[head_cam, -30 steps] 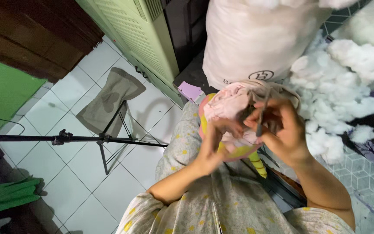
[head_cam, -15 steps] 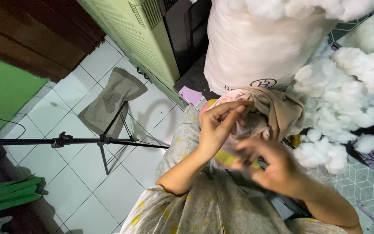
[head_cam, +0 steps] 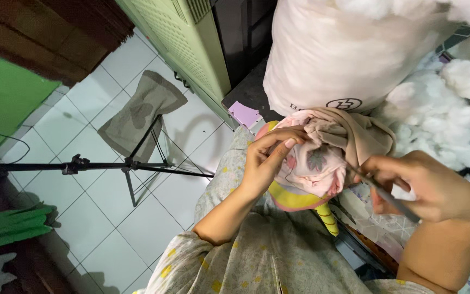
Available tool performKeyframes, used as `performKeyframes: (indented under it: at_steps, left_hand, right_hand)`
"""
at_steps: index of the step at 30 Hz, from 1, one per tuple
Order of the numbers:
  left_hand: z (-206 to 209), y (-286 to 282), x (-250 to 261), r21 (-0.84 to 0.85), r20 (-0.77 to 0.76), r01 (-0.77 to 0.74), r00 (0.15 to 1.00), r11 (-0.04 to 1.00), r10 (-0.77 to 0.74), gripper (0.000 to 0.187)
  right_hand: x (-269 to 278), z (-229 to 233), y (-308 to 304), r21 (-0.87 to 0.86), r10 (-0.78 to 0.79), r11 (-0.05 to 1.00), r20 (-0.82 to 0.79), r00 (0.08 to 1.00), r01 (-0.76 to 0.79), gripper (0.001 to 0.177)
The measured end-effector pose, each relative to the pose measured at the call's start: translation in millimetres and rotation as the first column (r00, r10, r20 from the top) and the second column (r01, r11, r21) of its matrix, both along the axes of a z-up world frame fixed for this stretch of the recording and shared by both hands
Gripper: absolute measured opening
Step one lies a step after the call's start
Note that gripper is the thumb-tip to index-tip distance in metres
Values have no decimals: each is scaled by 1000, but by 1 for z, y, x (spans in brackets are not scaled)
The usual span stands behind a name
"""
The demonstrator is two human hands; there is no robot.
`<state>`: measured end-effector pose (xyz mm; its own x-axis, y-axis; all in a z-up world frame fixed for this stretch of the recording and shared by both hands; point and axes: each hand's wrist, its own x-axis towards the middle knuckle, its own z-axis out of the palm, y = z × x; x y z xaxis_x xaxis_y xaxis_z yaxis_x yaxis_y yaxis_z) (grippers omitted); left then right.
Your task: The person stuffs a plush unicorn toy with white cotton batting. They repeatedly pull cotton from a nearby pile, insert it into the toy's opening, and adjust the fabric to distribute the filling. The person also uses scissors to trim a small thread on the toy's surface.
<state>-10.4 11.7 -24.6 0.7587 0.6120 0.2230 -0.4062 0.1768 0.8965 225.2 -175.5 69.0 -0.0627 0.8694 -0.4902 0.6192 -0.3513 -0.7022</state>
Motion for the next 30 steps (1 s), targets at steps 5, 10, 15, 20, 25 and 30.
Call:
performKeyframes:
  at_steps: [5,10,15,20,25,30]
  left_hand:
    - [-8,-3,-4,-61,29,30,999,998,-28,14]
    - [-13,-8,-6,-13,47,51,998,999,-50,14]
    - [-24,-14,-4,-155,55,69,997,986,-61,10]
    - [-30,-13,-7,-110,38,71,997,991,-67,11]
    - [-24,-12,-8,-79,61,75,996,994,-70,12]
    - [-17,-10,-8,-31,69,60,996,998,-58,13]
  right_hand:
    - [-16,9,13,24,15,1000,123,992,-18,59]
    - [-28,2,18,168,23,985,40,999,-29,50]
    - [-44,-7,16,436,-55,899,220,974,-48,62]
    - [-45,-12,29,670,83,739,14,996,-72,69]
    - [-42,-12,31,550,34,835,-27,999,-13,58]
    - [-40,-18,27,622,62,783,-45,997,-21,64]
